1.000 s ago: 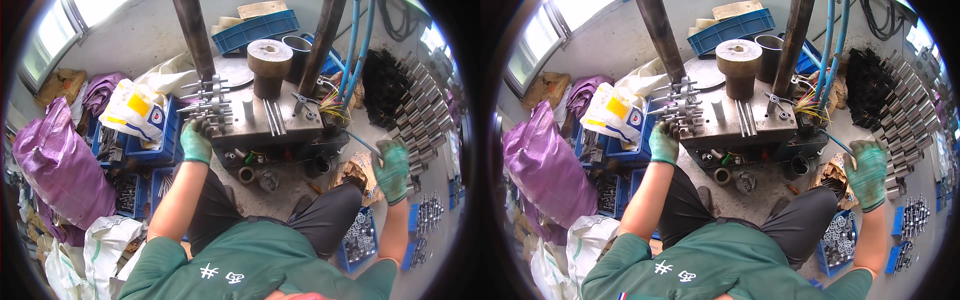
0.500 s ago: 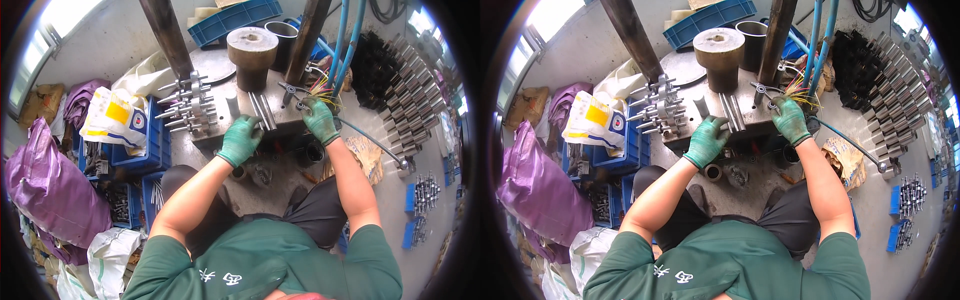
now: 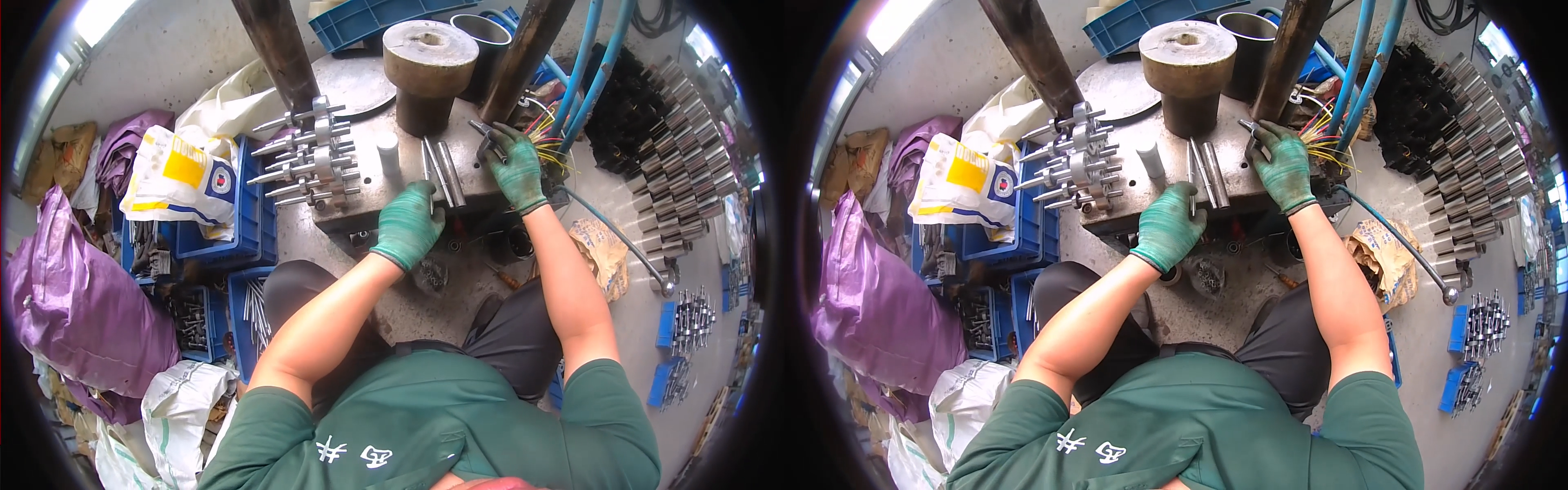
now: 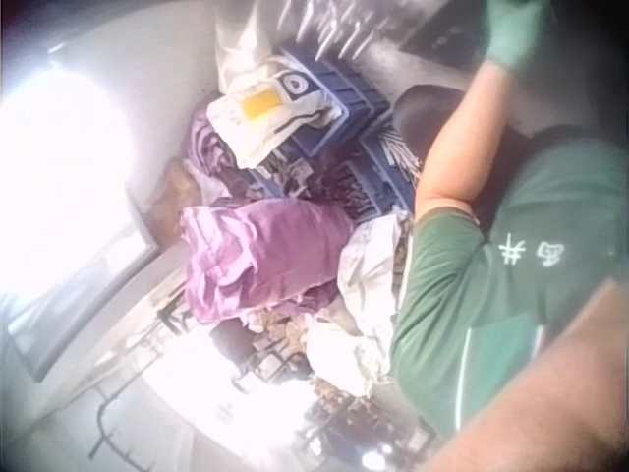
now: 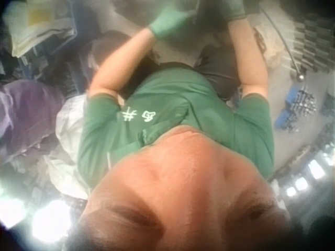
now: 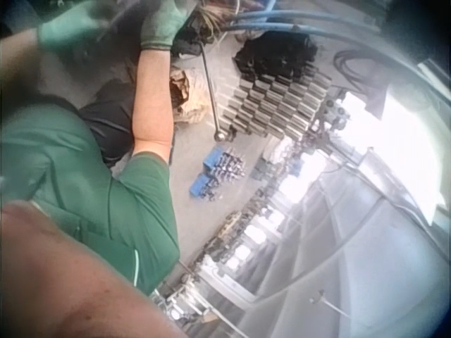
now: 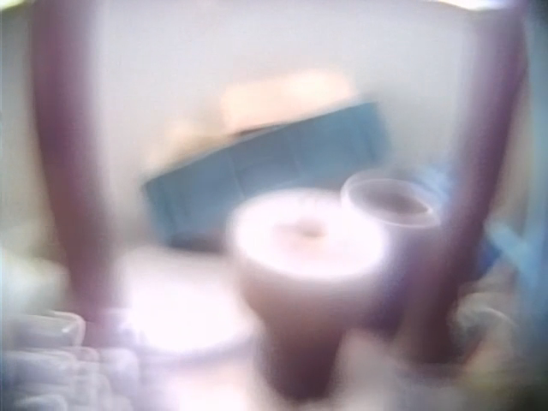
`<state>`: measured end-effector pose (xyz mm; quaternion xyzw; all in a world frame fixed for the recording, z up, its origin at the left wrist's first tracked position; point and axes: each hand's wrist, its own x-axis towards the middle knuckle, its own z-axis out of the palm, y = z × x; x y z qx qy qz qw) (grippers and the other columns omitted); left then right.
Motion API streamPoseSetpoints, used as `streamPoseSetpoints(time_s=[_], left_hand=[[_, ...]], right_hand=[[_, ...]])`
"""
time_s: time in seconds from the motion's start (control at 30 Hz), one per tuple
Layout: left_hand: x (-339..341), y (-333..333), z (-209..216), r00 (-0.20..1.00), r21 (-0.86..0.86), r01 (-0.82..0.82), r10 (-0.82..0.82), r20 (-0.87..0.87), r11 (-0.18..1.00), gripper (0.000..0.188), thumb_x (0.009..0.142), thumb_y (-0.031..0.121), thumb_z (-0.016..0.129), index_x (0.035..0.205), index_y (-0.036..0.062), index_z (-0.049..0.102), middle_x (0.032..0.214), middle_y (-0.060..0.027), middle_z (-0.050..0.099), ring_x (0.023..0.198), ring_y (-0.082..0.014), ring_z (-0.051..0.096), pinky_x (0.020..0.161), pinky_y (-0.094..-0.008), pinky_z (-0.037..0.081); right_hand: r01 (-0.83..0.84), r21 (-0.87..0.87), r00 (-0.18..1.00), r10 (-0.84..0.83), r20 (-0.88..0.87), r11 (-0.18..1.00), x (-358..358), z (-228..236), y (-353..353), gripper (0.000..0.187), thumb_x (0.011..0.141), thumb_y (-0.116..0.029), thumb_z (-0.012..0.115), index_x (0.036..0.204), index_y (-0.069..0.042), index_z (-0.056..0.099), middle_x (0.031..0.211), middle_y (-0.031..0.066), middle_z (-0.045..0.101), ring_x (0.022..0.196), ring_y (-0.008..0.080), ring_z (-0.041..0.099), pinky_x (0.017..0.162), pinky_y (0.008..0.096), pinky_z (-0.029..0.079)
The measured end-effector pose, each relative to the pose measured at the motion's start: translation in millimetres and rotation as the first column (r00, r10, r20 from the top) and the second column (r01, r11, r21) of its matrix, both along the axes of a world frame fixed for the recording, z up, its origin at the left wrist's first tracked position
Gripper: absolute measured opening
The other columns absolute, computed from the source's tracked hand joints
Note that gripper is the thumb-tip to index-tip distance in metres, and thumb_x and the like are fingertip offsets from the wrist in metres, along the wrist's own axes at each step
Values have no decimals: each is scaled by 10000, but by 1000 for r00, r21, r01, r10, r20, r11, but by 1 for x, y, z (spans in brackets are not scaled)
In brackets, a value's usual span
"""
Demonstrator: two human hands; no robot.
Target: The person picks up metal components and uses a press machine to assemble them, inserting pins into the parts and using the press lever.
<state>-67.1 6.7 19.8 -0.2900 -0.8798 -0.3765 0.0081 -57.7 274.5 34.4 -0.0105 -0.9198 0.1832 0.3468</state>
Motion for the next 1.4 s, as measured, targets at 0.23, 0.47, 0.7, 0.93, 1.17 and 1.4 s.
streamPoseSetpoints(time_s=[0.23,0.47,0.7,0.93,1.17,1.4], left_hand=[[17,-16,22,337,396,-394,-270,902,830,395,1051,215,523,1416,67,543,914,-95,707,649,-178,671,577,-330,558],[23,-21,24,317,622,-292,-540,780,727,406,1053,185,562,1420,15,529,1119,-149,713,897,-240,734,753,-353,616],[38,-9,22,384,571,12,-532,755,821,416,1003,109,690,1379,-16,563,1137,-119,716,942,-165,712,817,-335,614],[37,-4,25,515,441,73,-412,752,895,404,954,146,777,1302,-17,651,1034,-62,706,856,-93,644,784,-284,571],[39,-6,26,710,401,114,-357,607,909,401,931,177,798,1271,-2,681,1094,-94,728,987,-153,670,928,-338,570],[41,-3,14,736,384,156,-366,569,910,407,925,174,808,1267,-2,676,1128,-110,725,1064,-164,670,988,-355,554]], right_hand=[[-25,26,994,28,-103,999,2,9,-1,306,827,-28,771,1132,-44,760,1190,113,738,1122,331,661,1030,420,523],[-139,-920,977,200,-69,366,29,33,-46,317,1048,-45,594,1357,24,595,1206,147,696,1025,253,732,893,386,616],[-5,-1000,933,359,-8,-10,45,41,-62,404,1039,-38,513,1427,70,529,1325,197,671,1135,325,712,967,453,615],[-99,-988,900,434,-37,121,57,44,-60,309,992,-23,549,1265,51,671,1268,151,713,1100,251,723,971,390,608],[140,-989,920,377,111,-51,57,57,-72,416,1059,-264,623,1368,14,608,1161,155,734,1030,259,721,943,408,590],[40,-995,871,492,-9,-89,66,47,-64,399,1049,-230,615,1356,25,633,1049,147,740,961,246,720,888,389,596]])
